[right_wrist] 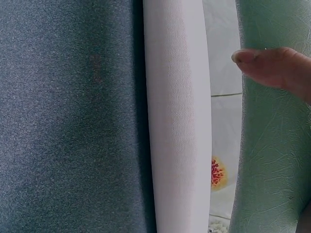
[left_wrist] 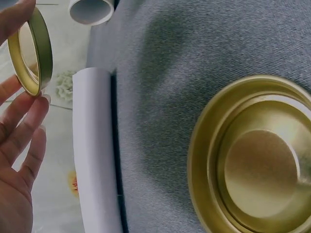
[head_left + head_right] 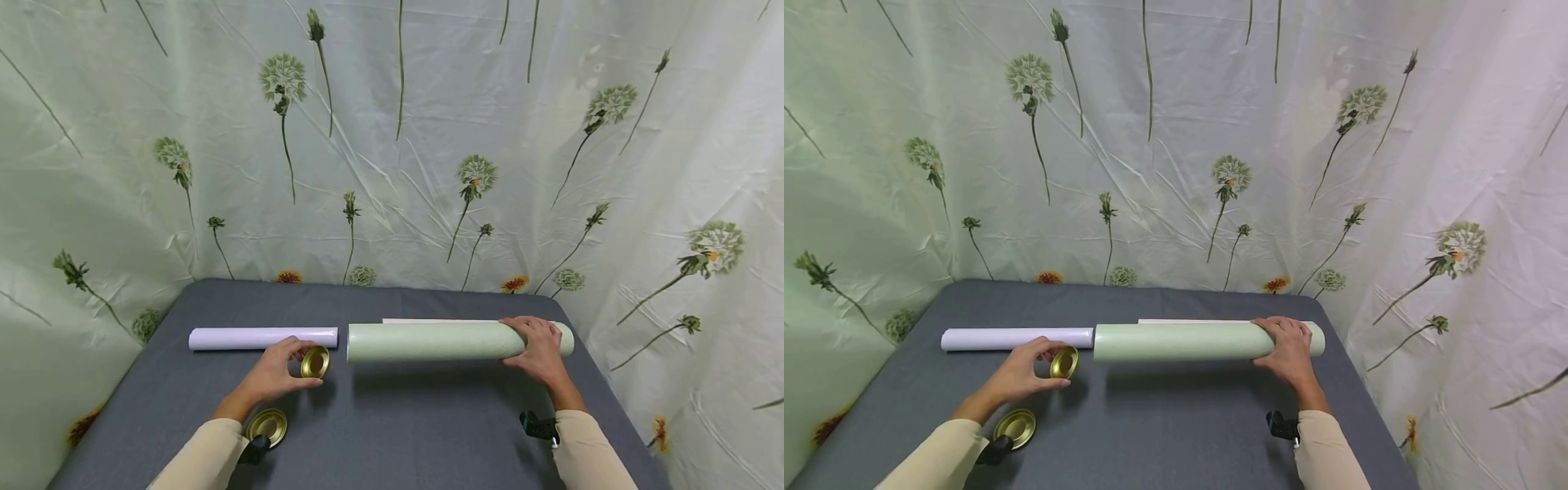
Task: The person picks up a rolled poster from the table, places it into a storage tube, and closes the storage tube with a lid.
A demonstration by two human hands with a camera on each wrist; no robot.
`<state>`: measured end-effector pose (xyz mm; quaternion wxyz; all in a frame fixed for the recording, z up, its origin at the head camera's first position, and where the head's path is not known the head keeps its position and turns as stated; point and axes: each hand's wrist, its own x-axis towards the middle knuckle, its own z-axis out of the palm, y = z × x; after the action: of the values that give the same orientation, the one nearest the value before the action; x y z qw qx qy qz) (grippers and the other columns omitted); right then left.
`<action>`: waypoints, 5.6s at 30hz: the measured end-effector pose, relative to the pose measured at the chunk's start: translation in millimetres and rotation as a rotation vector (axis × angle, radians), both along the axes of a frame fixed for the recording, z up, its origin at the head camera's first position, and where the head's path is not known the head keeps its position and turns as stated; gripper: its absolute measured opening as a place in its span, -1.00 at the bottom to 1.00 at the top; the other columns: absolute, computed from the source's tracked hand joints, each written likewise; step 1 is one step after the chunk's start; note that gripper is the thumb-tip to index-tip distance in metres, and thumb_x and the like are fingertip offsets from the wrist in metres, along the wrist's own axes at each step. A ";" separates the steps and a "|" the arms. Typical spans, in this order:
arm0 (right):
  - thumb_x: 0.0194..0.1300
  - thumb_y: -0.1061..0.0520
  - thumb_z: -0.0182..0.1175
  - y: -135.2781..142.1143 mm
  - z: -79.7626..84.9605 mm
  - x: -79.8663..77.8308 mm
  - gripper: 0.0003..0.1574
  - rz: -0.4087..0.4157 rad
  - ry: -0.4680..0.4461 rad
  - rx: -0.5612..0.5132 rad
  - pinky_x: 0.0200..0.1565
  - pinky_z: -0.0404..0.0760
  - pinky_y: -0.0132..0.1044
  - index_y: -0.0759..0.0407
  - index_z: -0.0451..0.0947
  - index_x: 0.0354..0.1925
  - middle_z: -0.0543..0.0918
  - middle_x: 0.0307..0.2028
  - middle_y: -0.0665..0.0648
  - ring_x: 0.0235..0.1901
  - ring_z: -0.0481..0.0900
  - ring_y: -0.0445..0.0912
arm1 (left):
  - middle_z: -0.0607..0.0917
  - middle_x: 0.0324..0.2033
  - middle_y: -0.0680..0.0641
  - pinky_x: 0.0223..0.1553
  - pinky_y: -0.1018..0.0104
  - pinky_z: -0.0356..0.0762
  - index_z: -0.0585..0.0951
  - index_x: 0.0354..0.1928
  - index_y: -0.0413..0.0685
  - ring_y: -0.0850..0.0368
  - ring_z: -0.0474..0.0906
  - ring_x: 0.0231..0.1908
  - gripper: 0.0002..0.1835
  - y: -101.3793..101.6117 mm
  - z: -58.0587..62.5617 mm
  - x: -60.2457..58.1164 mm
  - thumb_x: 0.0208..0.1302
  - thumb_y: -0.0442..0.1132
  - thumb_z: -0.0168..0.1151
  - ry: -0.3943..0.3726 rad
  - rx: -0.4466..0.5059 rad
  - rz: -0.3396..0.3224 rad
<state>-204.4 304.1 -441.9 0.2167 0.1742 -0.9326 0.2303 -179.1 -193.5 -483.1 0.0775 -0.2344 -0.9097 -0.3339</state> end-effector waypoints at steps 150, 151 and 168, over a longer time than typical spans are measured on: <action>-0.61 0.23 0.69 -11.0 -0.4 6.3 -0.07 0.019 0.072 0.001 0.01 0.07 0.32 0.21 0.64 -0.06 0.59 -0.15 0.27 -0.05 0.42 0.26 | 0.52 -0.01 -0.42 -0.17 0.35 0.62 0.41 0.20 -0.52 0.37 0.54 -0.05 -0.37 56.4 9.3 2.0 0.05 -0.49 0.37 -0.125 0.746 -0.095; -0.62 0.23 0.69 -10.8 -0.3 6.4 -0.07 0.020 0.076 0.003 0.01 0.07 0.31 0.21 0.64 -0.06 0.60 -0.15 0.27 -0.05 0.42 0.25 | 0.52 -0.01 -0.42 -0.18 0.34 0.62 0.41 0.19 -0.54 0.38 0.54 -0.06 -0.37 57.3 8.4 2.2 0.04 -0.49 0.37 -0.119 0.748 -0.093; -0.69 0.28 0.69 -13.8 -4.6 5.0 -0.05 0.058 0.159 -0.001 -0.01 0.11 0.22 0.26 0.66 -0.09 0.61 -0.18 0.27 -0.10 0.47 0.21 | 0.52 -0.08 -0.45 -0.23 0.39 0.62 0.42 0.15 -0.60 0.35 0.56 -0.10 -0.37 59.2 5.7 4.7 0.01 -0.45 0.37 -0.054 0.792 -0.099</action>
<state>-199.4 290.3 -446.5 0.2833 0.2189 -0.9069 0.2222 -174.4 -134.3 -477.3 0.1216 -0.2209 -0.6999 -0.6682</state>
